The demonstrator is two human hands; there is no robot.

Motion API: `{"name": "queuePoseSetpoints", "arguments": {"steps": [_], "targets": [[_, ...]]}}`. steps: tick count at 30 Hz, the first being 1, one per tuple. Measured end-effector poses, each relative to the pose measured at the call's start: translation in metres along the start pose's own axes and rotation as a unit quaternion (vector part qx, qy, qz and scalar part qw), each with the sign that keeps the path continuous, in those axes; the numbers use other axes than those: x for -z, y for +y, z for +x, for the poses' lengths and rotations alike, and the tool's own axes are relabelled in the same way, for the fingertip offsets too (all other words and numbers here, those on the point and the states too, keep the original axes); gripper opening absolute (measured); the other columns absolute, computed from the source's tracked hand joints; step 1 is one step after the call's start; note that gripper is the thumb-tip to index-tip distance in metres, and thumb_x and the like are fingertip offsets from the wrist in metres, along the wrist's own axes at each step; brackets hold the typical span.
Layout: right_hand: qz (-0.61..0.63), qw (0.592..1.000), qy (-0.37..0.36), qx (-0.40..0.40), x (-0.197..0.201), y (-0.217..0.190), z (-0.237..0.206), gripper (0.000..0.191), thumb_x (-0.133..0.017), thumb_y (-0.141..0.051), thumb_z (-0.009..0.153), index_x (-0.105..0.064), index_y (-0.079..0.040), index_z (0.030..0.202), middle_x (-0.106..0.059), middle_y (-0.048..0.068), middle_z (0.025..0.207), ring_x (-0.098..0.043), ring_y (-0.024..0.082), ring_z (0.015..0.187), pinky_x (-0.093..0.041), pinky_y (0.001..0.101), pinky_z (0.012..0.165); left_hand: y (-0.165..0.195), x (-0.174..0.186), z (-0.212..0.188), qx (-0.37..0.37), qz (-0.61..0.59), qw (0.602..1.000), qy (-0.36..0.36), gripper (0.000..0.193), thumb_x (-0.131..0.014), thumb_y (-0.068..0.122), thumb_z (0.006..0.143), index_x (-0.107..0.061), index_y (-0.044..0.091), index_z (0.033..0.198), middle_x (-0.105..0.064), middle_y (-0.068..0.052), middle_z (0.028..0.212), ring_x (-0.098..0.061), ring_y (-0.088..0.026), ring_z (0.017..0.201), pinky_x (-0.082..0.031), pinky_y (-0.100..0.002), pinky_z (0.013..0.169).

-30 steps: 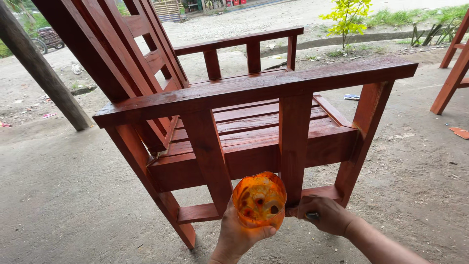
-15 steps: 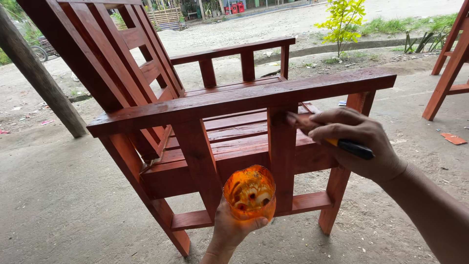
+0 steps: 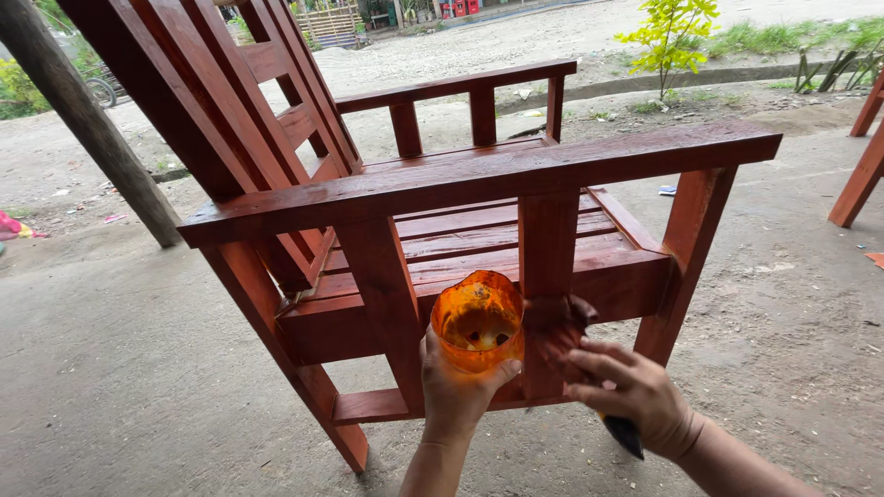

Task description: The person paints a wooden chair with reddish-brown paint using a brush. They repeatedly dip the brush into a small container and apply paint to the chair's frame, legs, and slats.

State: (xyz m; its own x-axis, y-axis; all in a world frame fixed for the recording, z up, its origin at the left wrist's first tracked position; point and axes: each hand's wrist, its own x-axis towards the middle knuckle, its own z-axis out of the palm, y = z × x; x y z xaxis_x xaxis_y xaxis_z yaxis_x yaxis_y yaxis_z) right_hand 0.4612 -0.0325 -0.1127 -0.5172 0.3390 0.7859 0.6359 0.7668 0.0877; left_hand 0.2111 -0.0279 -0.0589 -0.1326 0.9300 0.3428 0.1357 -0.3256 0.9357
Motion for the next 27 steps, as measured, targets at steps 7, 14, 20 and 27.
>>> {"name": "queuePoseSetpoints", "arguments": {"steps": [7,14,20,27], "targets": [[0.118,0.955,-0.257,-0.085,-0.032,-0.017,-0.043,0.015,-0.075,-0.011,0.076,-0.074,-0.019,0.088,-0.075,0.006,0.112,-0.07,0.03,0.106,-0.063,0.0434,0.079,-0.005,0.002,-0.007,-0.001,-0.023,1.0,-0.02,0.092,-0.092,0.014,0.063,-0.038,0.011,0.137,-0.06,-0.009,0.13,-0.066,-0.021,0.122,-0.061,-0.033,0.107],[0.105,0.981,-0.119,-0.11,-0.005,0.019,-0.001,0.009,-0.075,-0.018,0.084,-0.077,-0.026,0.085,-0.08,-0.008,0.101,-0.075,0.013,0.092,-0.064,0.0323,0.08,-0.034,0.018,-0.022,-0.048,0.052,0.997,-0.019,0.11,-0.1,0.02,0.054,-0.034,0.011,0.142,-0.058,-0.007,0.132,-0.063,-0.022,0.125,-0.057,-0.032,0.11],[0.066,0.993,0.033,-0.092,0.081,0.006,0.062,0.016,-0.073,-0.017,0.083,-0.077,-0.022,0.098,-0.076,0.0,0.11,-0.071,0.018,0.103,-0.059,0.0331,0.092,-0.058,0.01,-0.035,-0.036,0.189,0.98,-0.058,0.119,-0.106,0.023,0.048,-0.035,0.015,0.143,-0.052,-0.007,0.133,-0.055,-0.023,0.126,-0.049,-0.034,0.114],[0.32,0.912,-0.067,-0.247,0.151,-0.021,0.12,0.017,-0.082,-0.007,0.07,-0.08,-0.013,0.086,-0.083,0.006,0.098,-0.08,0.021,0.1,-0.068,0.0343,0.087,-0.075,-0.002,-0.052,-0.126,0.102,0.983,-0.083,0.114,-0.103,0.028,0.062,-0.029,0.015,0.148,-0.053,-0.007,0.138,-0.059,-0.022,0.13,-0.055,-0.033,0.111]]}}
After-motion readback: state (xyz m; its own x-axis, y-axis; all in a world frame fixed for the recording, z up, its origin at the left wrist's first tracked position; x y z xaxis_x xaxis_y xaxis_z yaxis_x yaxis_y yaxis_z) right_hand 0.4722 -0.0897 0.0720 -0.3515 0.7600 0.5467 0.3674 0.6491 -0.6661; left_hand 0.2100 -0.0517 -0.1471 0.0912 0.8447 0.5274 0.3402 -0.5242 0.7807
